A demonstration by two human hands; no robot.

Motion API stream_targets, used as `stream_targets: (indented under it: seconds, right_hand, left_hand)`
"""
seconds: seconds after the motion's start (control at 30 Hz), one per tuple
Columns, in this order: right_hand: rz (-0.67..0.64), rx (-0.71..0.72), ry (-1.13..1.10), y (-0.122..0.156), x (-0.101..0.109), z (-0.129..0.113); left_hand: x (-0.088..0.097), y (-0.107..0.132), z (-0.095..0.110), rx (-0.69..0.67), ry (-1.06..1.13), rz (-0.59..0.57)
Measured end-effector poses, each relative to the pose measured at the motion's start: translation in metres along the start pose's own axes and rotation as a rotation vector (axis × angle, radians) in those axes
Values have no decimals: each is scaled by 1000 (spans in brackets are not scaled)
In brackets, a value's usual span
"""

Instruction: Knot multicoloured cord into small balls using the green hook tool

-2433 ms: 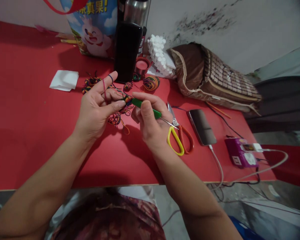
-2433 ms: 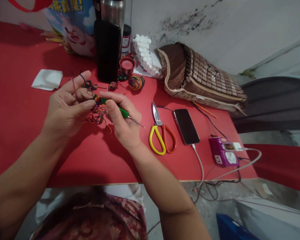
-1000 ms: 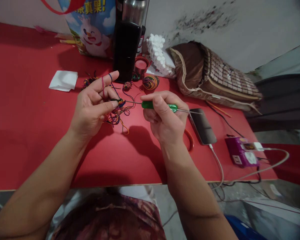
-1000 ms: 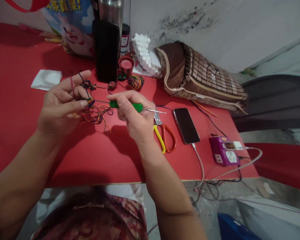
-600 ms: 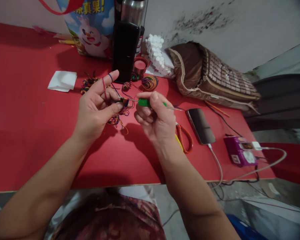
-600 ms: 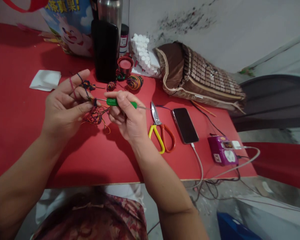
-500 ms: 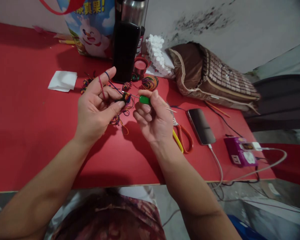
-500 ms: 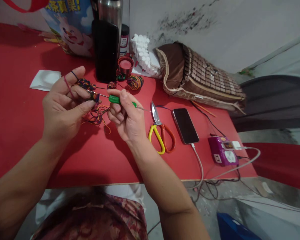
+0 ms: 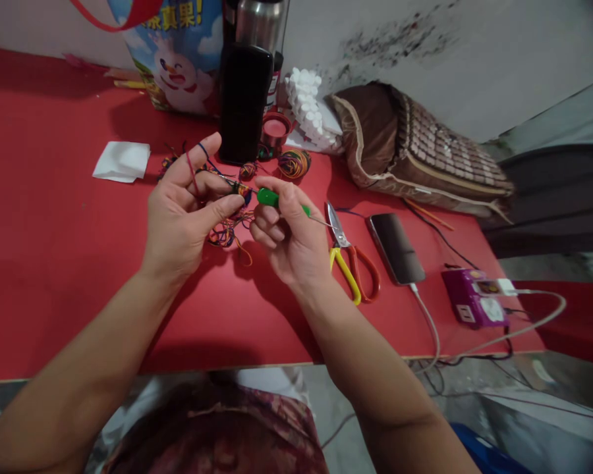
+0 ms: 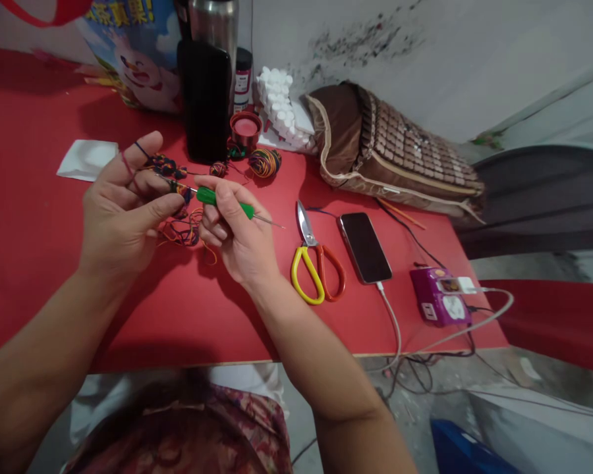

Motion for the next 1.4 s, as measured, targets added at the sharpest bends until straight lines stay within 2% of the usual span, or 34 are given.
stream_targets:
  seconds: [0.13,0.37,0.5,0.73,0.97,1.13,1.2,1.3,1.4]
  right_hand:
    - [5,49,112,1,1,-3]
    - [-105,169,133,0,-1,-7]
    - [-121,140,154,2,-4,-8]
    - [-6,40,193,4,0,-6]
    - [-30,49,112,0,-3,-6]
    - [-3,41,133,0,-1,-5]
    - [-14,56,142,2,0,-5]
    - [6,71,253,6,2,-5]
    - [80,128,493,12,6,-9]
  left_hand:
    - [1,0,-2,19,48,11]
    - [0,-1,-3,-2,80,-1]
    - [1,0,1,-15,99,30]
    - [1,1,3,-7,90,52]
    - [2,-1,-3,17,59,-34]
    - [3,0,-1,-27,47,14]
    - [-1,0,-1,-3,-1,0]
    - [-6,1,-2,15,-51,-45]
    - [-10,2,-4,-47,-37,-67]
Point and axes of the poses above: each hand's wrist, its own y-axis away from the middle knuckle, its own x-axis out of the back of the hand, z = x × y, the point moved 7 cm from there along -y, towards the middle knuckle, and after that the axes turned 13 degrees about -z, right-handed, at the moved point
